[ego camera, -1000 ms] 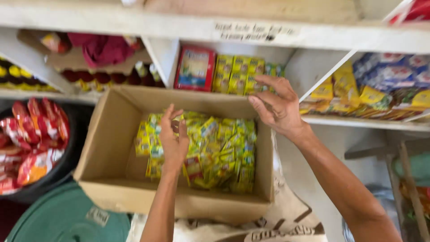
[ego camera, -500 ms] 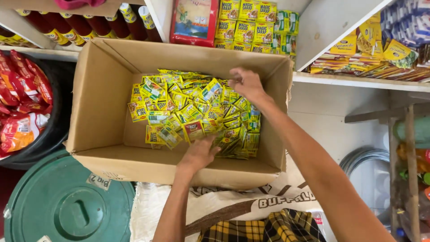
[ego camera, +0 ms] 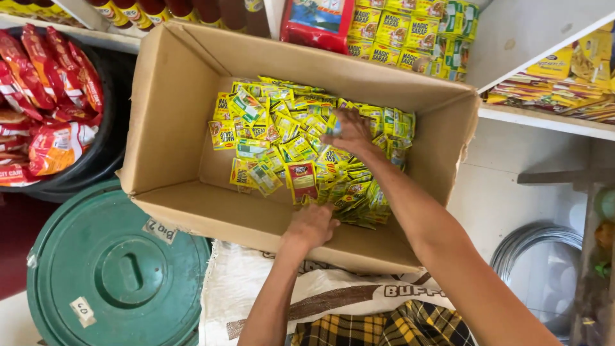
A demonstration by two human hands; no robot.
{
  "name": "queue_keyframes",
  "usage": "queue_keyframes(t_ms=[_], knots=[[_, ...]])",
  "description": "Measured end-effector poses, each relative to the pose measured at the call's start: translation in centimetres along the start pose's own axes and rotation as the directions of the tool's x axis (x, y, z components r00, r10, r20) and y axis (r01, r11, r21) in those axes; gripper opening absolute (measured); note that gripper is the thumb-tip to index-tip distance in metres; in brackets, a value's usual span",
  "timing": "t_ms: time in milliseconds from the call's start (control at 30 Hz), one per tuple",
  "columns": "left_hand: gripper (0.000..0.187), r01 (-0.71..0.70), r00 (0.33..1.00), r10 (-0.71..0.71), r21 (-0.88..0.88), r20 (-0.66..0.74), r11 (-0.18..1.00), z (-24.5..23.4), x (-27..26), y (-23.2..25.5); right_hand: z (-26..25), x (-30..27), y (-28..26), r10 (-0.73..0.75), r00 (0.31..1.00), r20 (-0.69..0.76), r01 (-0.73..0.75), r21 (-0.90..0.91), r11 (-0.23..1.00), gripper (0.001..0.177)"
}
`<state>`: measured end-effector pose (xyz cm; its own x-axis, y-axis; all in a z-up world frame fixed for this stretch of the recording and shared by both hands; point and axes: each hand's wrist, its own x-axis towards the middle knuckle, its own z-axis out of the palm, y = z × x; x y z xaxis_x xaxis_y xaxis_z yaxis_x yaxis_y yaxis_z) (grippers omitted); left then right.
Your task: Sorting and stocking small seasoning packets from a box onto retail shelves in a grocery store.
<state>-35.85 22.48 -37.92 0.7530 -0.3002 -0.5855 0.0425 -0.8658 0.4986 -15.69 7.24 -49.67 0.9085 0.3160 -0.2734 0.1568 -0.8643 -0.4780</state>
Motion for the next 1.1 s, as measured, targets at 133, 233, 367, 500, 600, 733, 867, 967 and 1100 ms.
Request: queue_keyframes(t_ms=[133, 233, 367, 500, 600, 733, 867, 967, 1100], knots=[[0.034, -0.013, 1.000, 0.013, -0.013, 0.009, 1.000, 0.2, 0.4, -0.2, 2.4, -1.4, -0.1, -0.050, 0.996, 0.071, 0.054, -0.048, 0.997, 0.095], [0.035, -0.076, 0.997, 0.076, 0.010, 0.022, 0.997, 0.4, 1.2, -0.5, 3.1, -4.3, -2.1, -0.197, 0.975, 0.104, 0.215, -0.214, 0.953, 0.095], [0.038, -0.016, 0.998, 0.014, 0.020, 0.058, 1.000, 0.6, 1.0, -0.2, 3.0, -5.9, -3.7, -0.166, 0.979, 0.115, 0.193, -0.291, 0.937, 0.080], [0.039, 0.001, 0.993, -0.006, 0.042, 0.122, 0.999, -0.1, 0.2, 0.1, 4.8, -5.8, -4.8, -0.357, 0.904, -0.236, 0.177, -0.553, 0.814, 0.065], [0.040, -0.017, 0.992, 0.009, 0.061, 0.125, 0.998, 0.0, 0.5, 0.0, 6.4, -6.6, -5.7, -0.488, 0.872, -0.033, 0.463, -0.265, 0.846, 0.042], [0.040, -0.009, 0.991, 0.003, 0.041, 0.137, 0.999, 0.5, 0.8, -0.6, 7.7, -7.5, -6.6, -0.394, 0.919, -0.024, 0.384, -0.177, 0.906, 0.046], [0.029, 0.150, 0.986, -0.151, -0.032, -0.064, 0.988, 2.3, 2.5, -2.8, 9.3, -8.0, -2.9, -0.382, 0.884, 0.269, 0.392, 0.020, 0.920, 0.012], [0.039, 0.129, 0.877, -0.200, -0.185, -0.437, 0.974, 1.0, 2.5, -3.8, 5.9, -6.6, -1.8, -0.430, 0.875, 0.220, 0.383, 0.227, 0.895, 0.014], [0.071, -0.241, 0.512, -0.210, -0.374, -0.833, 0.896, -3.1, 0.3, -3.9, -3.0, -5.1, -5.0, -0.448, 0.880, 0.158, 0.342, 0.444, 0.828, 0.016]])
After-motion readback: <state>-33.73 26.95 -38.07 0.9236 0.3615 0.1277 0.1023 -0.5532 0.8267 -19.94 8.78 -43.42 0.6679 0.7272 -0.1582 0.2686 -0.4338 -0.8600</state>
